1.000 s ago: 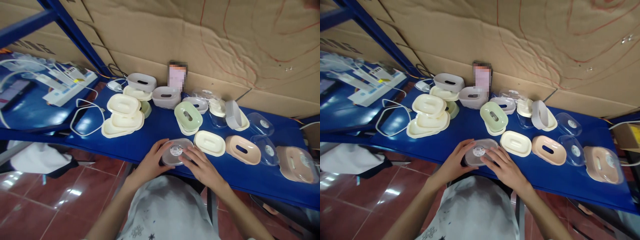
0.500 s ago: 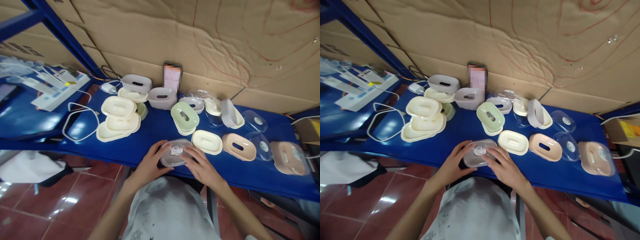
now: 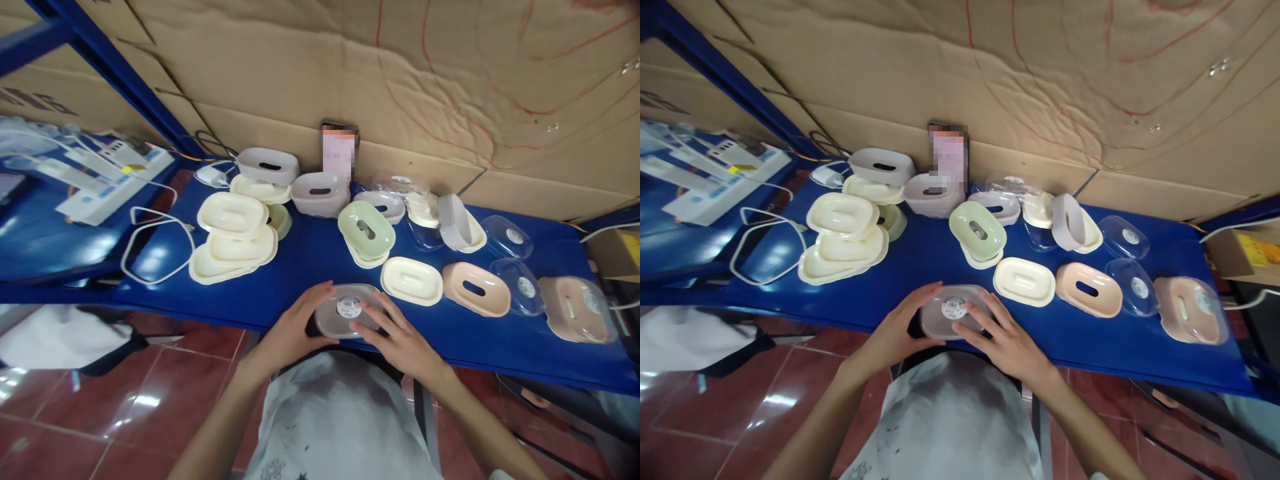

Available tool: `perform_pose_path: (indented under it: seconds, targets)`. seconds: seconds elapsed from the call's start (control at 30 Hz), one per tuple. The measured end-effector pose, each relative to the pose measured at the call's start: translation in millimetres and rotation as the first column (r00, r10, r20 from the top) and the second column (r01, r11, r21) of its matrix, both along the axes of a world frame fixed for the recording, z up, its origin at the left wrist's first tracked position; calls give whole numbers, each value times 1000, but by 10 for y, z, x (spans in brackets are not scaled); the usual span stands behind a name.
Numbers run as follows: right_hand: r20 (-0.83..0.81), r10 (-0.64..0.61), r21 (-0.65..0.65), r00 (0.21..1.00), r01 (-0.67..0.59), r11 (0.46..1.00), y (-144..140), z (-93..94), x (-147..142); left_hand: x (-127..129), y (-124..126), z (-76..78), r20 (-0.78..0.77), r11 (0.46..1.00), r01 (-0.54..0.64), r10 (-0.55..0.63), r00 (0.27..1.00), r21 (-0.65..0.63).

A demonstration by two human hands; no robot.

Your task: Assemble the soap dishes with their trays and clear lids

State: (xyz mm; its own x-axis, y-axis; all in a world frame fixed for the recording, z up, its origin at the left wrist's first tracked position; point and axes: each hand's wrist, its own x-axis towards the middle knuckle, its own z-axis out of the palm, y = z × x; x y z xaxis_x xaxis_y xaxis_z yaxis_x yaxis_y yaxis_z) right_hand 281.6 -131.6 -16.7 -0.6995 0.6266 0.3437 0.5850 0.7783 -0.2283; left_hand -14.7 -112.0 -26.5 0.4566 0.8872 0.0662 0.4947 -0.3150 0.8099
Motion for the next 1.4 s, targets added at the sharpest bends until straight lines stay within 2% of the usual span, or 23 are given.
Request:
perform_pose_path:
  seconds: [0.1, 0.3, 0.4, 0.53, 0.63, 0.7, 0.73, 0.77, 0.8, 0.83, 0.9, 0.93, 1.0, 1.07, 1.1, 1.17, 1.23, 1.4]
  targets:
    - [-3, -6, -6, 1000, 6, 1000, -3, -3, -5, 14, 0, 27, 18, 1000, 5, -5, 1000, -21]
    - [-29, -76, -150, 997, 71, 986, 45, 16, 16, 28, -33, 82, 37, 999, 22, -21, 999, -35]
    - [-21, -49, -160, 999, 45, 986, 105, 57, 23, 12, -34, 84, 60, 999, 48, -46, 997, -18]
    - [-47, -26, -50, 999, 23, 998, 137, 82, 34, 15, -32, 98, 103, 999, 47, -49, 993, 24]
    - [-90, -32, 33, 995, 35, 999, 74, 150, 76, 82, -56, 130, 218, 997, -5, -13, 976, 80]
    - [-159, -82, 80, 984, 95, 992, 15, 253, 195, 152, -79, 144, 298, 990, -70, 31, 954, 122]
    - [-201, -139, 116, 970, 165, 979, -1, 319, 311, 190, -90, 146, 318, 985, -93, 44, 947, 142]
    - [-245, -217, 168, 945, 261, 951, 1, 390, 477, 228, -100, 143, 319, 981, -102, 46, 947, 163]
    - [-285, -313, 225, 906, 381, 897, 27, 461, 701, 265, -109, 136, 300, 979, -94, 36, 953, 180]
    - [-317, -421, 292, 850, 510, 809, 83, 526, 981, 302, -115, 128, 263, 979, -69, 16, 965, 193]
    - [-359, -612, 390, 705, 709, 587, 281, 623, 1679, 379, -116, 114, 154, 975, 12, -47, 987, 222]
    - [-392, -699, 382, 598, 797, 468, 416, 651, 2063, 423, -107, 112, 85, 969, 66, -88, 993, 239]
    - [-340, -886, 241, 315, 940, 242, 723, 665, 2780, 526, -65, 125, -63, 944, 186, -175, 983, 274]
    - [-141, -987, 104, 81, 992, 67, 1015, 639, 3295, 645, 10, 155, -182, 913, 275, -228, 956, 301]
    - [-53, -998, 74, 23, 997, 19, 1134, 617, 3450, 705, 55, 172, -226, 903, 299, -236, 945, 309]
    - [90, -996, 25, -5, 1000, -3, 1291, 563, 3573, 812, 143, 202, -290, 891, 316, -223, 931, 327]
    - [170, -985, -22, 23, 1000, 20, 1340, 500, 3533, 883, 201, 219, -344, 883, 328, -209, 915, 336]
    - [198, -977, -77, 74, 995, 59, 1246, 372, 3342, 862, 156, 195, -392, 867, 309, -147, 908, 392]
